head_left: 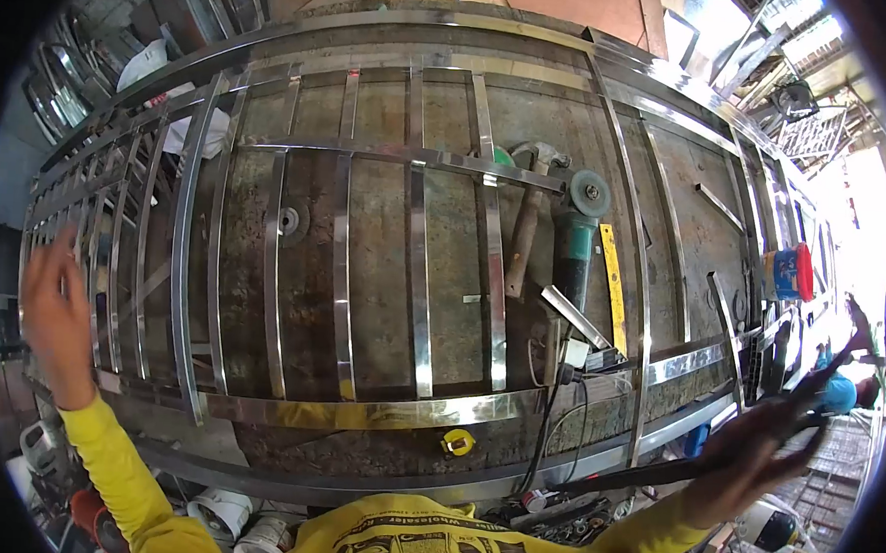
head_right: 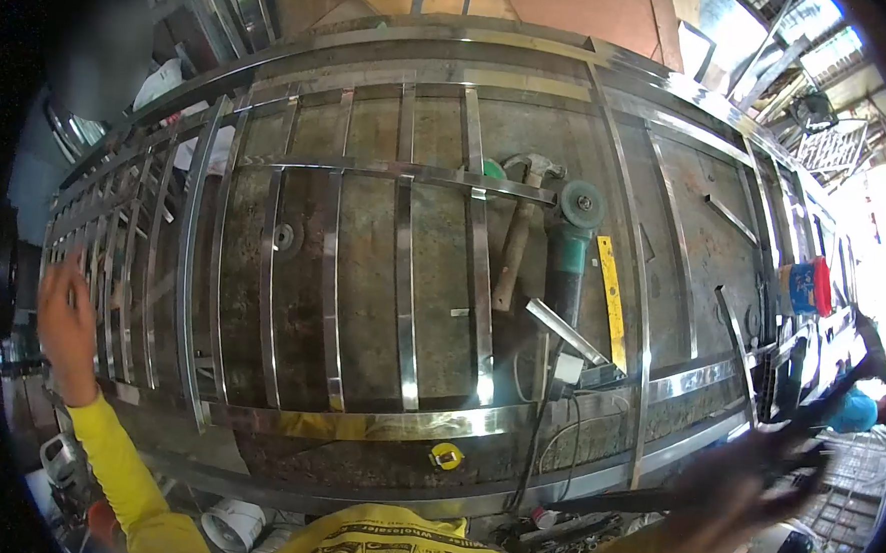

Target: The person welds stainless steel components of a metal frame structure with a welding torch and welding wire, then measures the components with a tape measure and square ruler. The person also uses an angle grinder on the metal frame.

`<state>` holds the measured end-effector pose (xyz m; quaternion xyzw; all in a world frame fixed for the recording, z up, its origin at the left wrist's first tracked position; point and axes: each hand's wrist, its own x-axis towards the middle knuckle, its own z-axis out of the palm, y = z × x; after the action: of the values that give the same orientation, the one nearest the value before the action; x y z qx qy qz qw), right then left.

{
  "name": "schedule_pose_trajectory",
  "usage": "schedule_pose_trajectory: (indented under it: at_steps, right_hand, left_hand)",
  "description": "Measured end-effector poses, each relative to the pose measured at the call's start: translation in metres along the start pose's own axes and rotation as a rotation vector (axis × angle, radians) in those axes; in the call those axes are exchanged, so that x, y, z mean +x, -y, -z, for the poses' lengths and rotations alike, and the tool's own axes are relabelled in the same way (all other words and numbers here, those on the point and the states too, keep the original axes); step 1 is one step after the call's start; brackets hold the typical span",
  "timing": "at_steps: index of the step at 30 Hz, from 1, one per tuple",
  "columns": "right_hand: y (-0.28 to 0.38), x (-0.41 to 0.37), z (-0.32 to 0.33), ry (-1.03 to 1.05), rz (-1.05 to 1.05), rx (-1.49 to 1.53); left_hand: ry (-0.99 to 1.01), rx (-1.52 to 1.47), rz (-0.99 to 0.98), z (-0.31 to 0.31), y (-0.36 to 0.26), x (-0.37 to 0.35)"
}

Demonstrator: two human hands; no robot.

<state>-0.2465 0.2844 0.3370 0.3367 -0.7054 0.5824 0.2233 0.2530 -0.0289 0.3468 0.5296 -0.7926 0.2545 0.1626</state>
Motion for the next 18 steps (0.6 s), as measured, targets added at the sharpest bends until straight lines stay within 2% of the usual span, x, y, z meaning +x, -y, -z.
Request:
schedule_pose_trajectory:
  at_steps: [1,3,4,5,6,7,8,9,10,11,13,14,15,18]
  right_hand:
    - [0.02,0.017,-0.005,-0.051,0.064,-0.038]
    - [0.057,0.044,-0.009,-0.087,0.365,-0.227]
    - [0.079,0.06,-0.013,-0.059,0.528,-0.693]
    - [0.1,0.075,-0.017,-0.106,0.733,-1.13]
    - [0.118,0.093,-0.02,-0.055,0.925,-1.229]
    - [0.137,0.111,-0.024,-0.023,1.137,-1.33]
    - [0.156,0.128,-0.027,-0.015,1.354,-1.413]
    - [0.162,0.119,-0.045,0.104,1.25,-1.477]
    - [0.155,0.104,-0.076,0.178,0.873,-1.103]
    - [0.147,0.089,-0.107,0.133,0.571,-0.664]
    - [0.103,0.046,-0.189,0.22,0.227,-0.149]
    - [0.078,0.026,-0.231,0.249,0.082,0.005]
    - [0.056,0.007,-0.269,0.307,-0.049,0.094]
    - [-0.014,-0.047,-0.374,0.452,-0.349,0.229]
  left_hand:
    - [-0.085,0.095,0.024,-0.002,0.018,0.013]
    - [-0.254,0.202,0.041,-0.007,0.056,0.043]
    - [-0.338,0.217,0.03,-0.01,0.076,0.062]
    - [-0.391,0.171,0.092,-0.023,0.076,0.077]
    - [-0.447,0.121,0.152,-0.037,0.075,0.093]
    - [-0.469,0.008,0.285,-0.058,0.048,0.106]
    - [-0.48,-0.15,0.214,-0.08,0.017,0.118]
    - [-0.493,-0.307,0.142,-0.101,-0.019,0.13]
    - [-0.35,-0.358,0.18,-0.114,-0.06,0.138]
    - [-0.274,-0.465,0.106,-0.144,-0.087,0.148]
    - [-0.237,-0.573,-0.094,-0.224,-0.126,0.166]
    - [-0.308,-0.651,-0.199,-0.265,-0.146,0.172]
    - [-0.186,-0.682,-0.186,-0.296,-0.168,0.173]
    - [-0.059,-0.714,-0.209,-0.362,-0.224,0.185]
